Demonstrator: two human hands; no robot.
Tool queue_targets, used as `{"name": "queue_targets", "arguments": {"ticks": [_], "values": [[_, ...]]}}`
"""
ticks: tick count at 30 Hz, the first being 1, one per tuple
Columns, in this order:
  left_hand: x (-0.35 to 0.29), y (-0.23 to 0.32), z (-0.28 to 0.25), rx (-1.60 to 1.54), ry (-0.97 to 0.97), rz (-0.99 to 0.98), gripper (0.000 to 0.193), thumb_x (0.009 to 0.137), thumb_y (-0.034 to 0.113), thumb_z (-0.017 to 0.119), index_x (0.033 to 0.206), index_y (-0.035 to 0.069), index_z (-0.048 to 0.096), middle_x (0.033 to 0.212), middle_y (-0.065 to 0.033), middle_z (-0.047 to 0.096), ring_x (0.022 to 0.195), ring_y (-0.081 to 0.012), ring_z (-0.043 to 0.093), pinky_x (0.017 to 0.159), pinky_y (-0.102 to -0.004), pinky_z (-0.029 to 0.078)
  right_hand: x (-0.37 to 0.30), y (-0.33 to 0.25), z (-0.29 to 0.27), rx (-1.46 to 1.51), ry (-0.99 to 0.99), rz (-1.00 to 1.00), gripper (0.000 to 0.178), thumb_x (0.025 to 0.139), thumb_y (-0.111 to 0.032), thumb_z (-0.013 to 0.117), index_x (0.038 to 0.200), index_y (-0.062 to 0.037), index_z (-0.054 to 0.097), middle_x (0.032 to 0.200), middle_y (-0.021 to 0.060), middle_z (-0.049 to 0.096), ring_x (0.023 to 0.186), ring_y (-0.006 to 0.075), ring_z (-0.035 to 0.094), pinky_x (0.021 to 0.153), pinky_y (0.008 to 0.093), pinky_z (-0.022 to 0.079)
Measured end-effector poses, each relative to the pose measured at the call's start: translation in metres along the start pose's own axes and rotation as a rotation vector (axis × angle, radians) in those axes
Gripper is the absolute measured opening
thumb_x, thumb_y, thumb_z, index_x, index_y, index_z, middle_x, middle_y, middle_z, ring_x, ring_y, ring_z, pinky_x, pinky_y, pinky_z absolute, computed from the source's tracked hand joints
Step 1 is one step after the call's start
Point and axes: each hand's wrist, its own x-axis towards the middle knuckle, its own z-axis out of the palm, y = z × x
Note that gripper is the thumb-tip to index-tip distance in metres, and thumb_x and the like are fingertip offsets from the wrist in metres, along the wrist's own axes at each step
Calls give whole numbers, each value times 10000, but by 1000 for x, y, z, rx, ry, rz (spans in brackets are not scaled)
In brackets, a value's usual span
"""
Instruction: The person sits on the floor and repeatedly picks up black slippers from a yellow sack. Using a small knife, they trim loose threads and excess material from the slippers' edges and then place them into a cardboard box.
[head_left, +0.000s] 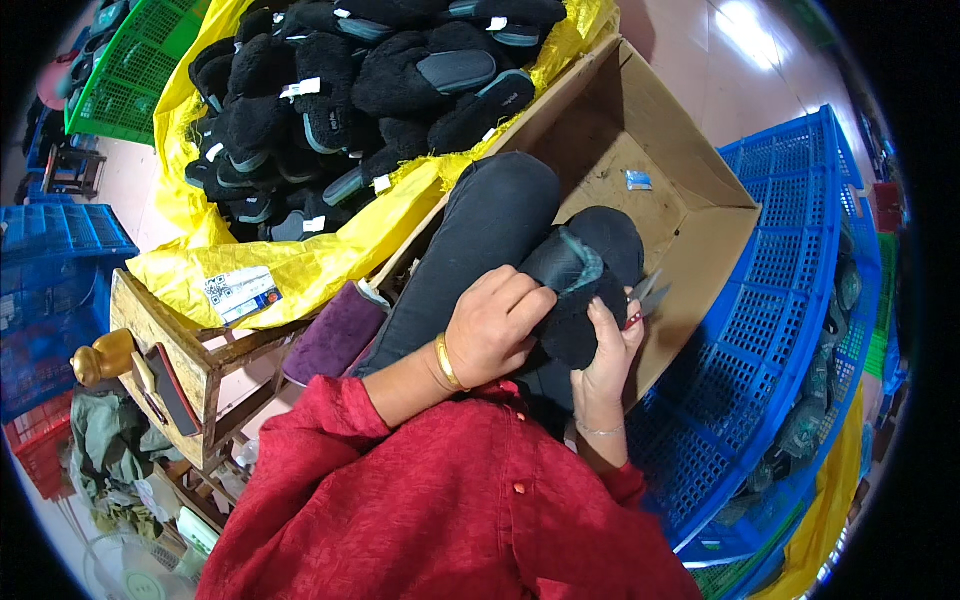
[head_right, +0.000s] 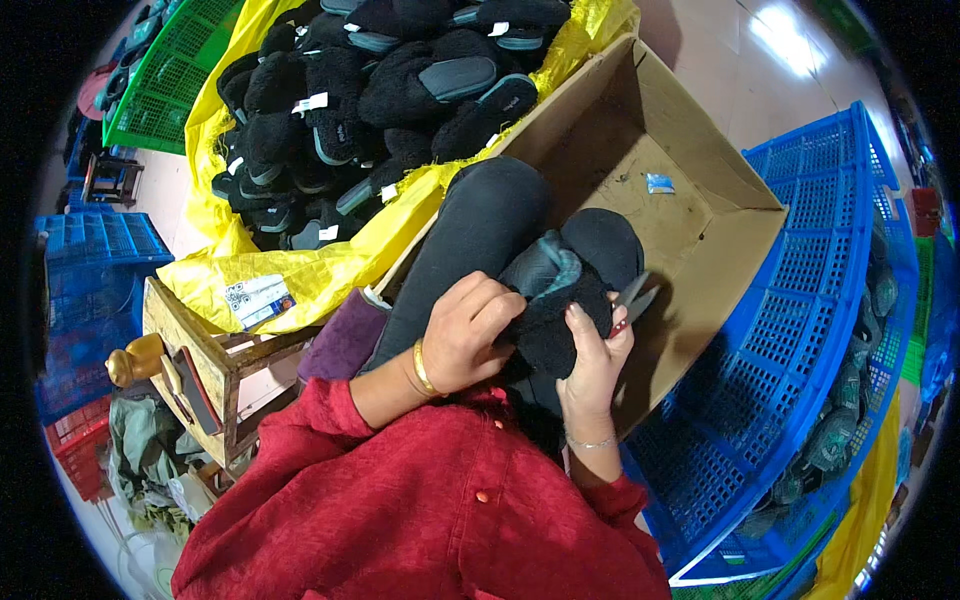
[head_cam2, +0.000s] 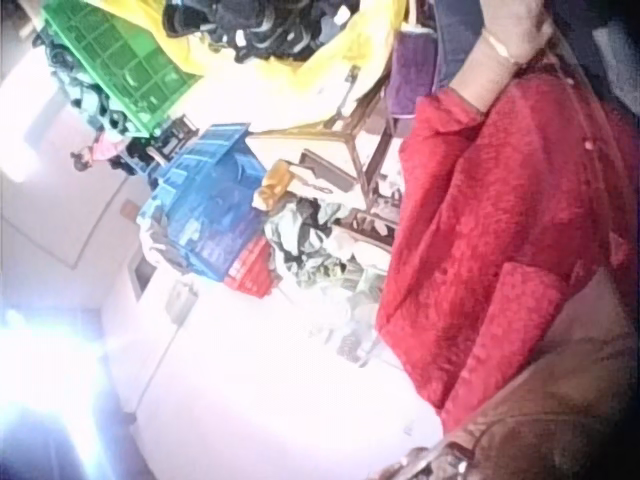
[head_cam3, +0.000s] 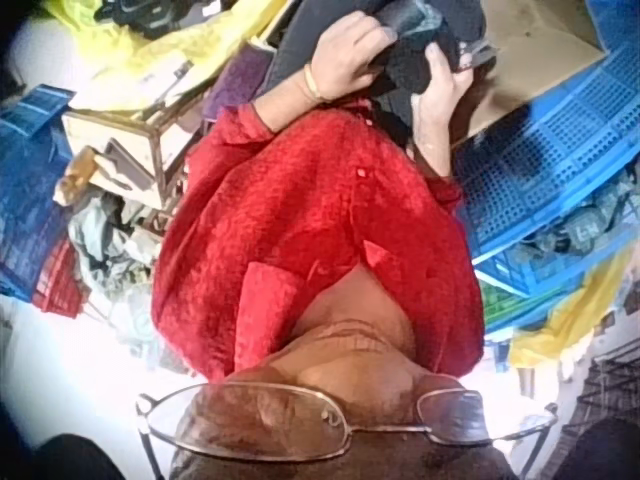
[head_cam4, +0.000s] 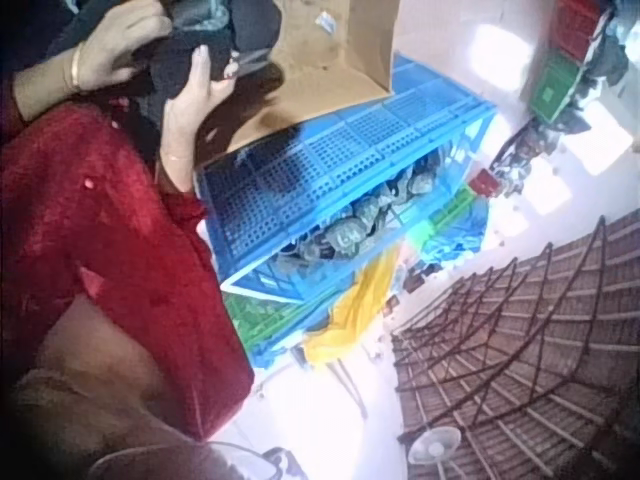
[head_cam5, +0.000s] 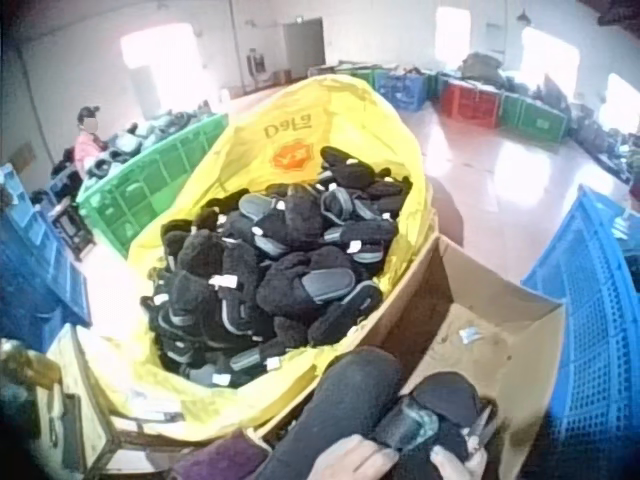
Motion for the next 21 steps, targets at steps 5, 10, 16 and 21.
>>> {"name": "queue_targets", "arguments": {"ticks": [5, 10, 16, 21], "values": [[7, -17, -5, 2, -35, 186, 460, 537, -32, 654, 987, 3, 564, 878, -126, 558, 781, -310, 563, 683, -371, 494, -19, 7, 18, 119, 199, 3, 295, 883, -17, 603, 1170, -55, 545, 1086, 56, 609, 951, 168, 596, 880, 319, 504], [13, -30, -1, -48, 36, 32, 451, 493, -33, 672, 922, 11, 540, 853, -134, 550, 747, -327, 552, 652, -377, 479, 8, 22, 19, -92, 155, -145, 332, 877, 1, 650, 1180, -10, 516, 1031, 13, 554, 912, 99, 533, 850, 280, 478], [13, -31, 16, -28, 214, -179, 407, 478, -61, 641, 850, 21, 495, 773, -135, 502, 704, -345, 529, 617, -384, 446, 31, 26, 29, -378, 113, -324, 201, 873, -2, 642, 1060, 12, 568, 986, 12, 580, 888, 100, 521, 824, 260, 443], [14, 1, 14, -48, 286, -404, 308, 521, -94, 584, 787, 28, 490, 772, -137, 486, 722, -364, 503, 650, -413, 428, 30, 26, 30, -462, 122, -320, 146, 888, -33, 627, 1018, 6, 574, 958, 12, 583, 883, 103, 528, 802, 266, 444]]}}
